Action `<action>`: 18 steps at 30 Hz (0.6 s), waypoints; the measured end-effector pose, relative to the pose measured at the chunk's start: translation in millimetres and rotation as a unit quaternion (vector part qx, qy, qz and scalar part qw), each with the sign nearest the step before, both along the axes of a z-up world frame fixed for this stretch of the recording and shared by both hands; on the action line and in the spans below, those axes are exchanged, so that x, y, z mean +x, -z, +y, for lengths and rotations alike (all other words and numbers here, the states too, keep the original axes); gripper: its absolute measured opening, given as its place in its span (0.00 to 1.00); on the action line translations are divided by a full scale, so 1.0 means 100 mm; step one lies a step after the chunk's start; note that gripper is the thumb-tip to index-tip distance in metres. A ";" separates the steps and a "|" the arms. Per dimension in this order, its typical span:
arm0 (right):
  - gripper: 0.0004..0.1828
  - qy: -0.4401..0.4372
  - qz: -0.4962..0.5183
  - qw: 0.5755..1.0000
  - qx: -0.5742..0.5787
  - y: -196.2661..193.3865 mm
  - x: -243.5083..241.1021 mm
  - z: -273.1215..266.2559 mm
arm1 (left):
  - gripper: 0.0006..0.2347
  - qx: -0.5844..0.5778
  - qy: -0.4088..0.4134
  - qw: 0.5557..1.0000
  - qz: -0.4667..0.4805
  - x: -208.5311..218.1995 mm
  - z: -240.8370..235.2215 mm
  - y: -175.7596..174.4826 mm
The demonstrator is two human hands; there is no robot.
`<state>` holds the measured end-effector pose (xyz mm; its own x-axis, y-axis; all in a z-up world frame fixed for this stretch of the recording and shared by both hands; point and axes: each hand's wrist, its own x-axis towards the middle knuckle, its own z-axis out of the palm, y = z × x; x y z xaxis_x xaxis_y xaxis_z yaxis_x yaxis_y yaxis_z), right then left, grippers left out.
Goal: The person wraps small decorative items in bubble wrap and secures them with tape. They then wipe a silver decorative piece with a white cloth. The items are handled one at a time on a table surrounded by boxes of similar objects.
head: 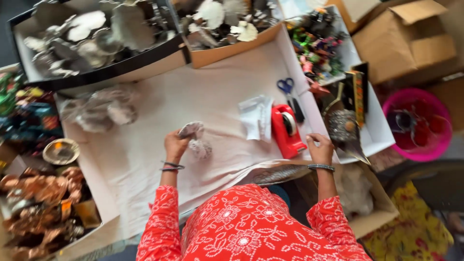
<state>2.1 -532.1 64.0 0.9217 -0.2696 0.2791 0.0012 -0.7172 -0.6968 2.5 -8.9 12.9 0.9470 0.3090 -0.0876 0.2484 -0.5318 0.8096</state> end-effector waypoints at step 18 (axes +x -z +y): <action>0.10 -0.099 0.074 0.984 -0.127 0.40 -0.25 -0.22 | 0.15 0.049 0.000 0.999 0.007 0.02 0.02 -0.03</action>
<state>-22.5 -554.6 24.0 0.9847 -0.0198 0.1730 0.0702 -0.8640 -0.4986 4.6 -6.9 15.6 0.9461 0.3163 -0.0696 0.2586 -0.6086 0.7502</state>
